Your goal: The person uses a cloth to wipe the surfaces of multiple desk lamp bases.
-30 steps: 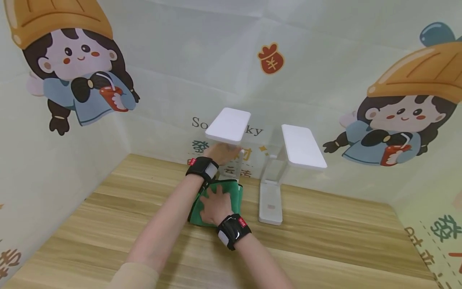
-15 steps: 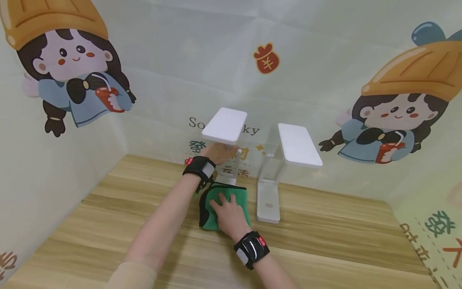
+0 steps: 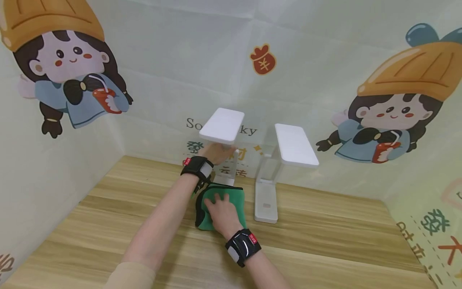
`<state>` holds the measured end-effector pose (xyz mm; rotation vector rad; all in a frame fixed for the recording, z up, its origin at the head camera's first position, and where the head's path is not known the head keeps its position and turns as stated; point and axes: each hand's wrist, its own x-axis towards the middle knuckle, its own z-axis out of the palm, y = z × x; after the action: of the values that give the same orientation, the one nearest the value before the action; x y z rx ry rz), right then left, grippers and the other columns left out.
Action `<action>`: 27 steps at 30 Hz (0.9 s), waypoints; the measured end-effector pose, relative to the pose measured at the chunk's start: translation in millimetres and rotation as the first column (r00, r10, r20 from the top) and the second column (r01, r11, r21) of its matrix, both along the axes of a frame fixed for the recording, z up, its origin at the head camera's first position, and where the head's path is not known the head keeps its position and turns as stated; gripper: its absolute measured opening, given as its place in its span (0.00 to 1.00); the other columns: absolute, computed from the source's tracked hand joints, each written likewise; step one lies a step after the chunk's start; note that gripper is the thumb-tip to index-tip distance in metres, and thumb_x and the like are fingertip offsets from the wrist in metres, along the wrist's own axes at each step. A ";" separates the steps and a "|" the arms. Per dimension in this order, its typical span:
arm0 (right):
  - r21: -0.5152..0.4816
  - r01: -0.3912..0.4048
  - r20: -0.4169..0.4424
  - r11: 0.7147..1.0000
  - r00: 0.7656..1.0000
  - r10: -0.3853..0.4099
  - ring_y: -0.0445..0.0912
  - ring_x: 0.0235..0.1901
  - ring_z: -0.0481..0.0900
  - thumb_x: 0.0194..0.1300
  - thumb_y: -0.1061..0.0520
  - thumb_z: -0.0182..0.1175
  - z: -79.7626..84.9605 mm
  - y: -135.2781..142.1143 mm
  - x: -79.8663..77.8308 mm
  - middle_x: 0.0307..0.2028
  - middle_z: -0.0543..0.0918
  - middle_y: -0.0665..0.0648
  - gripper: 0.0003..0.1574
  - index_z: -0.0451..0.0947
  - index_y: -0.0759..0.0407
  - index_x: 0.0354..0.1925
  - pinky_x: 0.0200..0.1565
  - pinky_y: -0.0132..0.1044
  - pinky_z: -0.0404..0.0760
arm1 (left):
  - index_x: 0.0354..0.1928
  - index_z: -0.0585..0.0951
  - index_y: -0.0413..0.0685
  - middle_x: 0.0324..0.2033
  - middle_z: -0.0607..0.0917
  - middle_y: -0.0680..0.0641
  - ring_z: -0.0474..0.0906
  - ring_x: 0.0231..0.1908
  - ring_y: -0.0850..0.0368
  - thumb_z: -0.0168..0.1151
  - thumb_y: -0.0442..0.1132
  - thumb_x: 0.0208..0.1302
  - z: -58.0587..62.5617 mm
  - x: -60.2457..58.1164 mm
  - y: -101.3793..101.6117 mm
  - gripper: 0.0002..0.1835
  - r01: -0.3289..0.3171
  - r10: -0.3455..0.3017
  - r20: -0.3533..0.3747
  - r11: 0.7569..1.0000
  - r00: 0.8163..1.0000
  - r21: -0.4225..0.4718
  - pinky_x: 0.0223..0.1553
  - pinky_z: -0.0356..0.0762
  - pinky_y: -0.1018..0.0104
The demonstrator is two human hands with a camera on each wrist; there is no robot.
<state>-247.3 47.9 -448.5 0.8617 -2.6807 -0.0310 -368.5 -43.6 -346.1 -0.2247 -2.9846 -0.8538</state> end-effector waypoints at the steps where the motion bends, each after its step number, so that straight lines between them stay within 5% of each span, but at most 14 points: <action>1: -0.010 0.016 0.006 1.000 1.000 -0.016 0.60 0.38 0.78 0.59 0.64 0.61 -1.0 0.9 0.7 0.50 0.81 0.65 0.21 0.75 0.52 0.51 0.22 0.40 0.77 | 0.70 0.61 0.52 0.56 0.80 0.42 0.80 0.48 0.47 0.44 0.61 0.69 -0.7 -1.2 -0.3 0.34 -0.002 0.002 -0.002 1.000 1.000 0.001 0.46 0.77 0.51; 9: 0.007 0.043 0.020 0.999 0.999 -0.043 0.64 0.43 0.78 0.60 0.62 0.61 0.5 -14.9 0.2 0.51 0.81 0.66 0.21 0.75 0.52 0.53 0.23 0.43 0.80 | 0.71 0.61 0.52 0.56 0.79 0.40 0.77 0.52 0.42 0.43 0.60 0.71 10.7 9.0 -4.0 0.33 -0.022 0.022 0.010 1.000 1.000 -0.009 0.53 0.73 0.45; 17: -0.040 0.050 0.016 0.998 0.999 -0.049 0.59 0.42 0.80 0.57 0.58 0.61 0.5 -12.3 0.1 0.51 0.82 0.63 0.24 0.76 0.54 0.55 0.27 0.44 0.81 | 0.72 0.60 0.55 0.49 0.83 0.41 0.80 0.47 0.44 0.43 0.61 0.70 2.9 -2.0 -7.9 0.33 -0.022 0.023 0.025 0.999 0.999 -0.036 0.48 0.76 0.49; 27: -0.075 0.171 0.237 0.982 0.960 -0.149 0.61 0.53 0.76 0.65 0.49 0.53 11.1 -10.5 -28.7 0.57 0.78 0.62 0.27 0.73 0.55 0.60 0.44 0.51 0.81 | 0.68 0.67 0.52 0.35 0.85 0.43 0.80 0.37 0.49 0.38 0.65 0.70 2.2 1.7 -0.8 0.34 -0.018 0.021 0.037 0.997 0.999 -0.079 0.37 0.72 0.58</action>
<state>-276.0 37.4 -437.4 0.6521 -2.9353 0.1676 -366.8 -44.4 -343.9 -0.1836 -3.0538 -0.7485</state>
